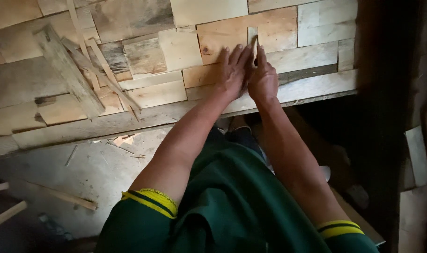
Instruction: Fitting and trimming small rectangular wooden blocks to create a wood panel.
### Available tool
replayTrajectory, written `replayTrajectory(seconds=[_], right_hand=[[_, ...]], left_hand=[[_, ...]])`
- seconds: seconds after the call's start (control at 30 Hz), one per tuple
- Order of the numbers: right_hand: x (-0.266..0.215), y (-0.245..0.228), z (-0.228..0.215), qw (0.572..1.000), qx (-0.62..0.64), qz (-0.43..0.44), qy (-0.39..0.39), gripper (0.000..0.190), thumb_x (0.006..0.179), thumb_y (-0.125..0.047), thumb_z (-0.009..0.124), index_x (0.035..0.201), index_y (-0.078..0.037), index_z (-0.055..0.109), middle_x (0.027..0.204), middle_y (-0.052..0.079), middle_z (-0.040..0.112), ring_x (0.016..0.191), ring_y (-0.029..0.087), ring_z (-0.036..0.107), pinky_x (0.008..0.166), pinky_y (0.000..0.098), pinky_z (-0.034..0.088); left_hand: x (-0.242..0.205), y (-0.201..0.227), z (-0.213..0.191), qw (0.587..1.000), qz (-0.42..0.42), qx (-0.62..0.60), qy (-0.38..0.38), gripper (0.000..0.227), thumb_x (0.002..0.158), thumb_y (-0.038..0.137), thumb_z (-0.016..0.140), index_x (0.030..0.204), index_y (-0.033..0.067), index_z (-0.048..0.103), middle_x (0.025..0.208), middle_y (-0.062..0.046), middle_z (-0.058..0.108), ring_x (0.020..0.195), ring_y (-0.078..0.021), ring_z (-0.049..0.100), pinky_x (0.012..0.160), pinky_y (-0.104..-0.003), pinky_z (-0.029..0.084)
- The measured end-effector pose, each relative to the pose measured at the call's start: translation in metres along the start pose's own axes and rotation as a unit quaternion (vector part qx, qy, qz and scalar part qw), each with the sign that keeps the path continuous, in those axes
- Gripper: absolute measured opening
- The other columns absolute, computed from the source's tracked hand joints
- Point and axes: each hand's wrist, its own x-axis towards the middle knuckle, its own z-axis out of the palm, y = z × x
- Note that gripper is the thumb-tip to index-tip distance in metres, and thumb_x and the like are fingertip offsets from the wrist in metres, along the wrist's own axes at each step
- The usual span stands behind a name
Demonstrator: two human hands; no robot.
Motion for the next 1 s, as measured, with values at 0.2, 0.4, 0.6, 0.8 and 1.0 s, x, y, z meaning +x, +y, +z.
replayTrajectory(seconds=[0.2, 0.4, 0.6, 0.8, 1.0], right_hand=[[-0.011, 0.003, -0.002, 1.000, -0.006, -0.009, -0.002, 0.071, 0.092, -0.010, 0.070, 0.155, -0.002, 0.038, 0.099, 0.027, 0.073, 0.086, 0.045, 0.071, 0.076, 0.0520, 0.056], [-0.017, -0.004, -0.010, 1.000, 0.002, -0.028, 0.001, 0.070, 0.092, -0.004, 0.066, 0.156, 0.001, 0.037, 0.100, 0.029, 0.072, 0.084, 0.045, 0.072, 0.073, 0.0512, 0.057], [-0.031, 0.008, -0.005, 0.999, 0.009, -0.043, -0.008, 0.068, 0.092, -0.003, 0.064, 0.155, 0.004, 0.037, 0.103, 0.031, 0.072, 0.089, 0.044, 0.072, 0.077, 0.0505, 0.057], [-0.041, 0.000, -0.015, 0.999, 0.012, -0.026, -0.027, 0.067, 0.091, 0.005, 0.057, 0.156, 0.001, 0.039, 0.111, 0.027, 0.074, 0.099, 0.043, 0.071, 0.088, 0.0510, 0.054], [-0.051, 0.003, -0.012, 0.999, 0.037, 0.016, -0.035, 0.070, 0.089, 0.008, 0.053, 0.157, -0.006, 0.039, 0.117, 0.028, 0.071, 0.106, 0.045, 0.070, 0.088, 0.0496, 0.055]], left_hand=[[0.002, -0.001, 0.010, 1.000, -0.008, -0.006, -0.020, 0.075, 0.093, 0.037, 0.062, 0.157, 0.0077, 0.036, 0.166, -0.014, 0.026, 0.154, -0.0368, 0.021, 0.125, -0.062, 0.010], [0.005, -0.001, 0.010, 0.999, -0.017, -0.039, -0.017, 0.074, 0.098, 0.043, 0.054, 0.160, 0.0089, 0.029, 0.168, -0.011, 0.020, 0.154, -0.0350, 0.017, 0.125, -0.062, 0.007], [-0.001, 0.003, -0.021, 0.995, -0.018, -0.001, -0.097, 0.079, 0.098, 0.045, 0.053, 0.161, 0.0089, 0.024, 0.170, -0.010, 0.014, 0.157, -0.0327, 0.011, 0.125, -0.060, 0.003], [0.005, -0.012, 0.042, 0.999, 0.005, 0.046, -0.026, 0.073, 0.096, 0.029, 0.053, 0.162, 0.0105, 0.029, 0.171, -0.006, 0.018, 0.157, -0.0313, 0.013, 0.125, -0.061, 0.004], [0.005, -0.016, 0.047, 0.998, 0.019, 0.052, 0.001, 0.068, 0.096, 0.022, 0.053, 0.161, 0.0099, 0.036, 0.171, -0.006, 0.019, 0.157, -0.0323, 0.014, 0.125, -0.062, 0.004]])
